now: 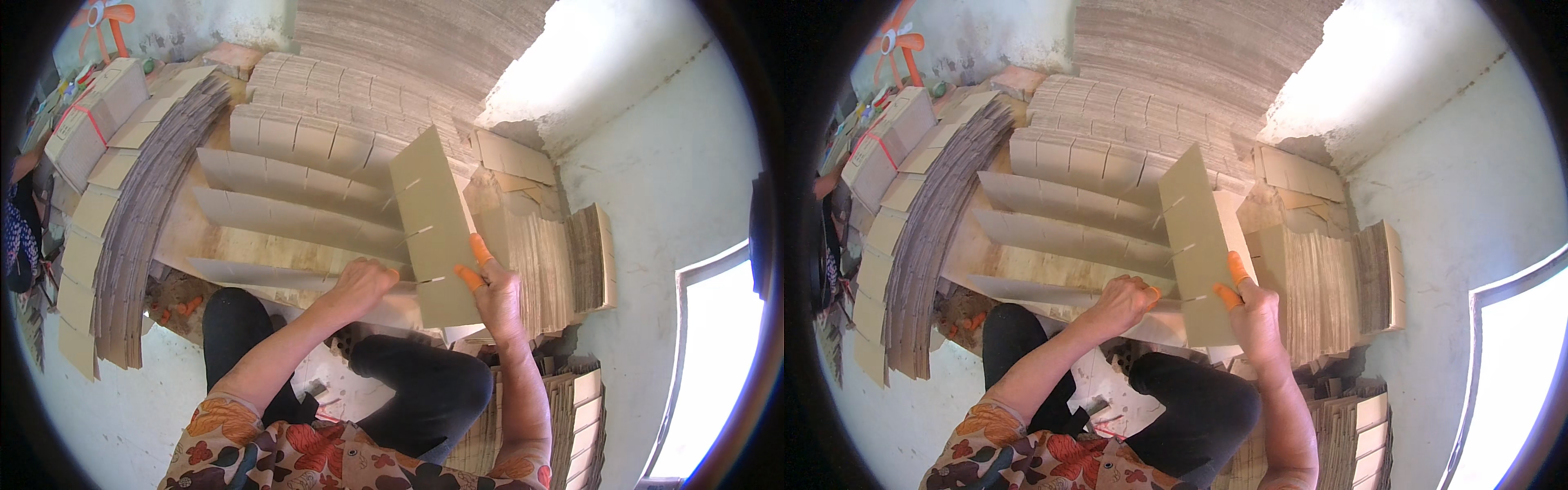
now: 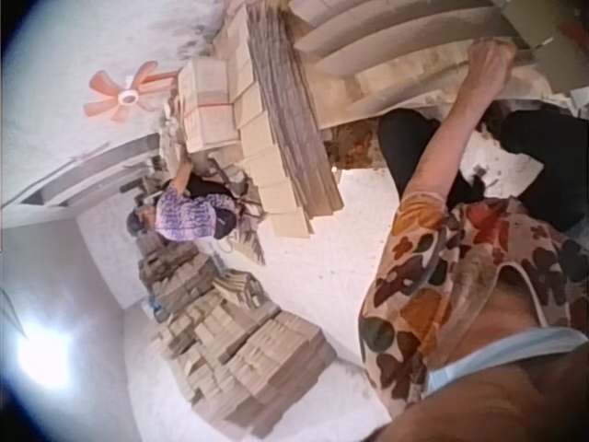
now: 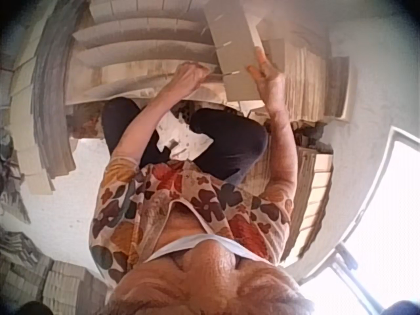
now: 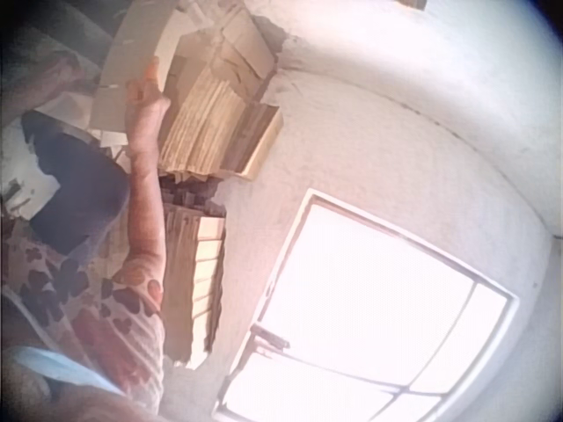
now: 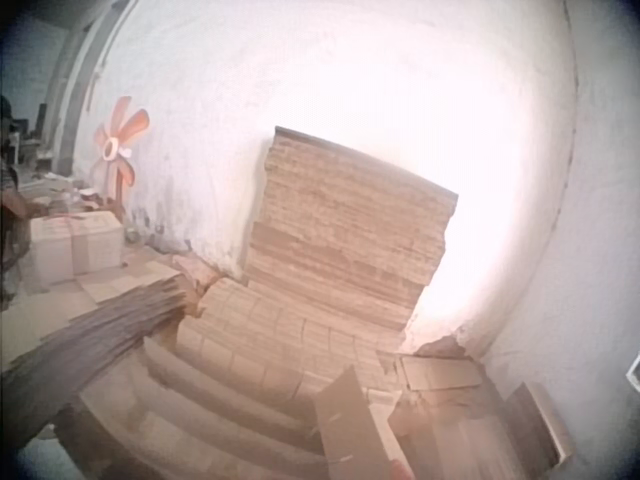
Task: The person sits on the floor and repeatedly folds flat cardboard sheets along pre-scored lines to form partitioned dividers. They insert each folded piece into a larger cardboard structure, stacking them to create a multi-compartment organizer.
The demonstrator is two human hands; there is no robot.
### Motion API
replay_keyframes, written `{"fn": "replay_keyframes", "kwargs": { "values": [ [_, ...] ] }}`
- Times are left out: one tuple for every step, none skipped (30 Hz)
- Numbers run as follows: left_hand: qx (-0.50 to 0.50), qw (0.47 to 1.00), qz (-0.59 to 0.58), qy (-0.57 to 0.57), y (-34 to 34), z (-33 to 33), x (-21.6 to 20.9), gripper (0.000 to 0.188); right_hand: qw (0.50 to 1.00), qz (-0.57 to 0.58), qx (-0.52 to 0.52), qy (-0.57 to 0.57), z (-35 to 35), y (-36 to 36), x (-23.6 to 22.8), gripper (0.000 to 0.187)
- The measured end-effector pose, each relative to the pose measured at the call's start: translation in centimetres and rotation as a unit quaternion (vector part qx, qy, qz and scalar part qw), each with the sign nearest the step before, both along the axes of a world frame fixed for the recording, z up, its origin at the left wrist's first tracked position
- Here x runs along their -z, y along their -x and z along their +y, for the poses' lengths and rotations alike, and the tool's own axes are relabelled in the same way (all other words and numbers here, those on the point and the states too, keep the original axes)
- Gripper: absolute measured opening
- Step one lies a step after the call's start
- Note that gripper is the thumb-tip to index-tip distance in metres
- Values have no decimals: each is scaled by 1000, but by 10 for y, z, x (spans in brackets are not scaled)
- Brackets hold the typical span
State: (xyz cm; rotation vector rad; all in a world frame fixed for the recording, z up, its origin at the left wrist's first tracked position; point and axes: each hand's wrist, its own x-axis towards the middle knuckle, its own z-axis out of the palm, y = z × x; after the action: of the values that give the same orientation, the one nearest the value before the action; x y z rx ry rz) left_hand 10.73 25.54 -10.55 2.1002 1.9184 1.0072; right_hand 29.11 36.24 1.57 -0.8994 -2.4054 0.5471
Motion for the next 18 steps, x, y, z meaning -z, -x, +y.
{"fn": "replay_keyframes", "kwargs": {
  "values": [
    [3, 1000, -6, -19, 0, 1, 1, 8, 1000, 9, -1, 3, 3, -2, 3, 45],
    [5, 999, -11, -38, 0, 1, 3, 10, 1000, 18, -3, 6, 7, -3, 6, 45],
    [3, 999, -7, -35, 0, 1, 3, 11, 1000, 19, 0, 2, 10, -5, 9, 44],
    [1, 999, -3, -32, -2, 1, 3, 11, 1000, 20, 3, -1, 12, -6, 11, 44],
    [-4, 1000, 2, -30, -1, 1, 4, 11, 1000, 10, 4, 0, 10, -4, 8, 43],
    [-3, 999, 1, -34, 0, 1, 4, 11, 1000, 0, 5, 1, 4, -1, 2, 43],
    [-3, 999, 1, -38, 0, 0, 4, 11, 1000, -11, 6, 2, 0, 2, 0, 42],
    [1, 999, 0, -42, 0, 0, 4, 11, 1000, -20, 7, 14, -2, 3, 2, 40],
    [5, 999, -6, -44, -1, 0, 3, 11, 999, -28, 8, 26, -4, 4, 4, 39],
    [9, 999, -12, -47, -1, -1, 2, 11, 999, -37, 8, 38, -5, 4, 7, 37],
    [13, 999, -18, -48, -1, -1, 2, 11, 998, -45, -9, 32, -3, 4, 12, 35],
    [11, 998, -23, -52, -2, -1, 1, 11, 998, -41, -20, 32, -3, 6, 15, 39],
    [10, 998, -27, -56, -2, -1, 1, 12, 998, -37, -31, 32, -3, 11, 17, 42],
    [7, 998, -32, -60, -2, -1, 2, 12, 998, -34, -42, 31, -4, 14, 18, 45],
    [8, 998, -33, -54, -2, 0, 1, 12, 997, -34, -63, 13, 0, 13, 26, 45],
    [9, 998, -33, -49, -3, 1, 0, 11, 996, -33, -83, -5, 7, 11, 42, 45],
    [8, 999, -33, -42, -2, 1, 0, 11, 994, -32, -106, -22, 8, 15, 46, 45],
    [5, 999, -32, -37, -1, 2, 0, 10, 994, -43, -99, -16, 8, 16, 46, 46]
  ]
}}
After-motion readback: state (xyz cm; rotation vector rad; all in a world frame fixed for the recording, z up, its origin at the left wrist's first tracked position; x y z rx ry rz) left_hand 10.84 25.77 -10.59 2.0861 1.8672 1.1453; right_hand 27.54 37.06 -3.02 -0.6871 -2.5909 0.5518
